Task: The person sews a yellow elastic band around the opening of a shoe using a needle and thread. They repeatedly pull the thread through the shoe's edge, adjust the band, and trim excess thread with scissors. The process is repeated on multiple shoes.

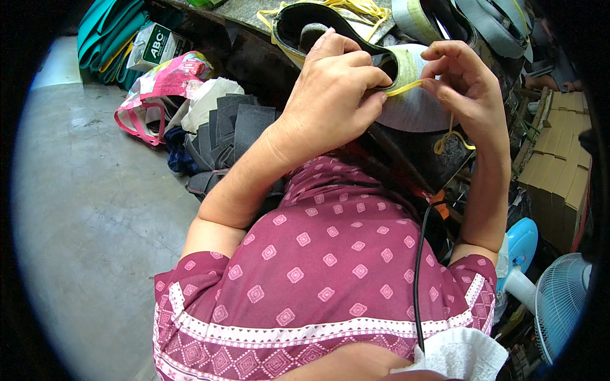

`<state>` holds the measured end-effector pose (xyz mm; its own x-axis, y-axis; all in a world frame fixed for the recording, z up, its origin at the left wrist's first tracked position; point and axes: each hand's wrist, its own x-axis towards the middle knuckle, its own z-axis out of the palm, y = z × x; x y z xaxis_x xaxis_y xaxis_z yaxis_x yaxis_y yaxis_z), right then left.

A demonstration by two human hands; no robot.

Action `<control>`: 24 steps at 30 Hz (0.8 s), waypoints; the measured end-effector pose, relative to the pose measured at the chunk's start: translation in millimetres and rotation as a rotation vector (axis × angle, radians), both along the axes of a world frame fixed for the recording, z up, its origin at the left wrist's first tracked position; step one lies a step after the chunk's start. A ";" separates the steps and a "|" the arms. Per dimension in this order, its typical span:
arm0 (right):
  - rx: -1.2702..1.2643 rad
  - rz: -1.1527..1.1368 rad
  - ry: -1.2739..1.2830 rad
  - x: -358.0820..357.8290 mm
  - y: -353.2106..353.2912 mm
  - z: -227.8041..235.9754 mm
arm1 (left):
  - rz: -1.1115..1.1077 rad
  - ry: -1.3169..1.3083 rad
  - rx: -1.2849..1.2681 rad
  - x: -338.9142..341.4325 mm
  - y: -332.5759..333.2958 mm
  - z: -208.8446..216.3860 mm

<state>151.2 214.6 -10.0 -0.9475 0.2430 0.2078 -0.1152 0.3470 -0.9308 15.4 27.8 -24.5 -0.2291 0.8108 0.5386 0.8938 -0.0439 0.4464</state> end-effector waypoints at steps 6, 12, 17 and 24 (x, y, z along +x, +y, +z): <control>-0.102 0.044 0.048 0.6 -1.6 0.1 | 0.006 -0.007 -0.005 -1.2 0.2 -4.5; 0.046 0.031 -0.091 -2.5 4.5 -0.3 | 0.026 -0.025 -0.025 1.1 -0.8 -4.7; -0.018 0.047 -0.113 -3.4 3.9 -7.5 | 0.065 -0.055 -0.049 6.1 -1.8 -6.1; 0.021 0.171 -0.139 2.3 -0.2 7.1 | 0.029 0.029 -0.088 1.5 -10.2 -8.9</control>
<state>153.5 214.4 -2.9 -0.9944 0.0736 0.0759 -0.0453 0.3528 -0.9346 17.0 17.6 -33.3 -0.2384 0.8487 0.4721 0.9068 0.0205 0.4211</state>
